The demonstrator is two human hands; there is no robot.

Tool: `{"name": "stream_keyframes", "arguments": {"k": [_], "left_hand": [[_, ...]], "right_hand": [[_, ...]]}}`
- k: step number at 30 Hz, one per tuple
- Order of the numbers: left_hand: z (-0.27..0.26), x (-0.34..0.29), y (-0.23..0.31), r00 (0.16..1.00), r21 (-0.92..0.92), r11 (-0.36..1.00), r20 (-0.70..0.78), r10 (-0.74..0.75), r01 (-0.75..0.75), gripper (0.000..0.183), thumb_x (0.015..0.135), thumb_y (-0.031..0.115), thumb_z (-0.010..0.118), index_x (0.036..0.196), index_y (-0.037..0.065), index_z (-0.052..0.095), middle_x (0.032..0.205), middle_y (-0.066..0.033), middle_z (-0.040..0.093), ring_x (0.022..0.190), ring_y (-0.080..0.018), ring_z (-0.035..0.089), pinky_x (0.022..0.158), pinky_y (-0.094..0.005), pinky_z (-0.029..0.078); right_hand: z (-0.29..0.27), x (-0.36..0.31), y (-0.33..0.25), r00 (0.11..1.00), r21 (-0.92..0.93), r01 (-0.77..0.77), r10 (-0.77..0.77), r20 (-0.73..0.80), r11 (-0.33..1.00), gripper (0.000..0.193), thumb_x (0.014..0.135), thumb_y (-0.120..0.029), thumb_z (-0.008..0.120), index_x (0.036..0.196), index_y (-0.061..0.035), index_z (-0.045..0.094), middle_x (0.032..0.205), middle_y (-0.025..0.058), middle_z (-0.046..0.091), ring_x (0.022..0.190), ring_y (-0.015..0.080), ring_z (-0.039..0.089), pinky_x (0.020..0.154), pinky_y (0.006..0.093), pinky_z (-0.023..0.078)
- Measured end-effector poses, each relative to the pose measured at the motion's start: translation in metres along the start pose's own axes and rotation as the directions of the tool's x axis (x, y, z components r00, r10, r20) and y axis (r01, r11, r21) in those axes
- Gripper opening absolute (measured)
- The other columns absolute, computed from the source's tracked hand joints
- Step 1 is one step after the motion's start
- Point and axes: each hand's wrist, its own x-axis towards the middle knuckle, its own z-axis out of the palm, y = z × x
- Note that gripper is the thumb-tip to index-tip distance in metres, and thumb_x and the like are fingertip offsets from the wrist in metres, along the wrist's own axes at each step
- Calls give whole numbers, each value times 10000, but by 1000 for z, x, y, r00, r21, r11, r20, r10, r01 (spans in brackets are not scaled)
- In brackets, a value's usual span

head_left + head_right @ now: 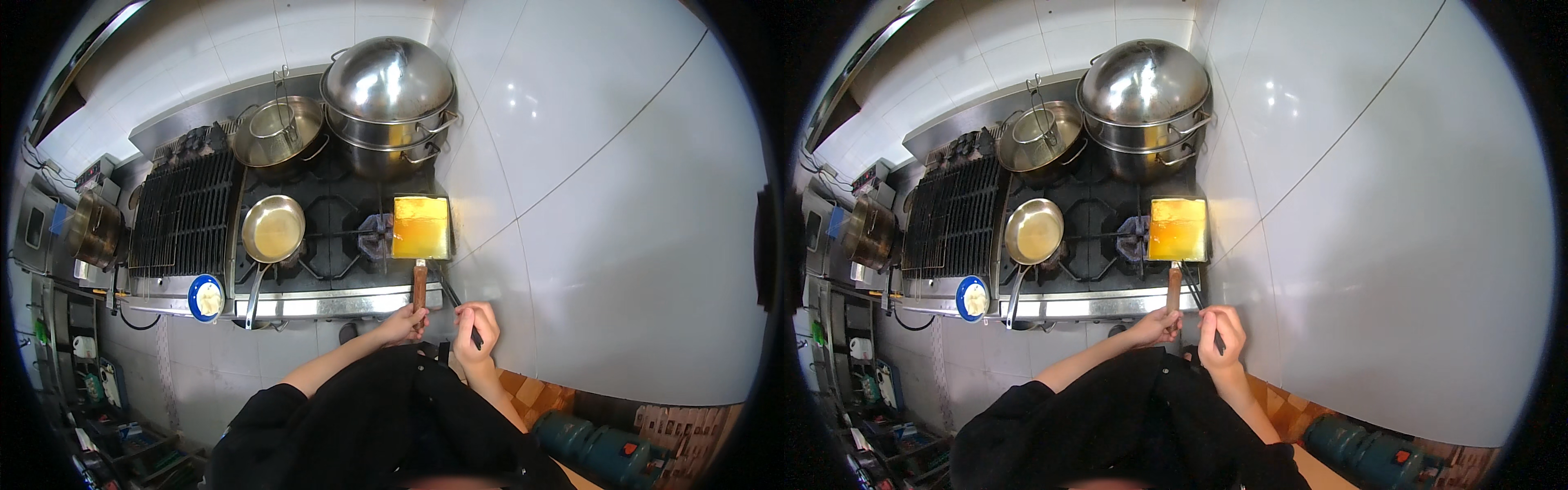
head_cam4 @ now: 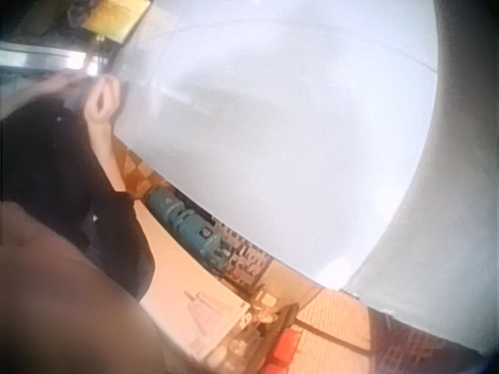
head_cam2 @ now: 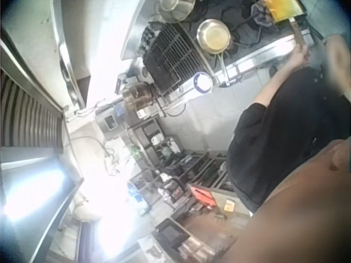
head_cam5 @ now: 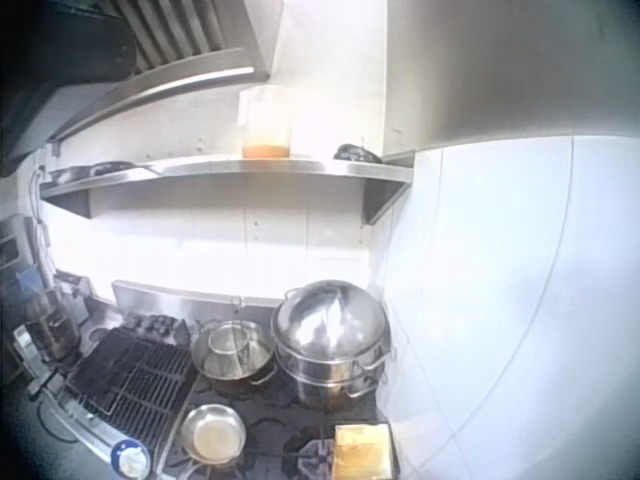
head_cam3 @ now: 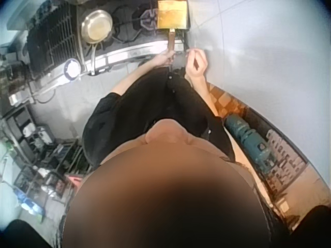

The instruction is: The person pours egg mixture into a rectangular tamagoyaki pan on a gas stove and uses chopsticks to fold the cooking egg into a roll. They repeat this process by adding more egg mixture and folding it over the existing roll to build a layered omelet.

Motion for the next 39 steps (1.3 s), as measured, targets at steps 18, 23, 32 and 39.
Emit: {"name": "stream_keyframes", "arguments": {"k": [18, 23, 32, 39], "left_hand": [[26, -6, 13, 990, -213, 966, 28, -142, 144, 500, 947, 454, 648, 1256, 94, 491, 1103, -98, 643, 876, -139, 624, 790, -267, 553], [14, -22, 14, 968, 44, 969, 40, -247, 245, 551, 961, 478, 613, 1319, 76, 493, 1186, -98, 644, 952, -142, 622, 861, -291, 531], [-67, -102, 13, 1000, 755, 656, -5, 18, -8, 450, 985, 445, 584, 1186, 44, 618, 1137, -86, 672, 1039, -196, 630, 910, -333, 485], [-86, -173, 39, 991, 793, 607, -31, 127, -53, 376, 1000, 392, 568, 1123, 46, 652, 1047, -76, 708, 997, -177, 652, 882, -317, 491]], "right_hand": [[-12, -9, 2, 999, -1, -50, 50, -12, 999, 173, 937, 16, 548, 799, 53, 645, 821, 143, 646, 616, 196, 610, 579, 293, 481], [-12, -8, 4, 999, -5, -47, 46, -19, 999, 184, 936, 15, 546, 785, 49, 646, 814, 141, 647, 614, 195, 606, 577, 296, 478], [8, -8, -10, 998, -12, -22, 22, -51, 1000, 226, 951, 1, 516, 763, 54, 631, 811, 136, 644, 626, 182, 584, 576, 287, 462], [38, -24, -21, 998, -47, -12, 9, -55, 999, 259, 977, -43, 501, 765, 57, 612, 818, 131, 632, 647, 174, 562, 595, 282, 448]]}}
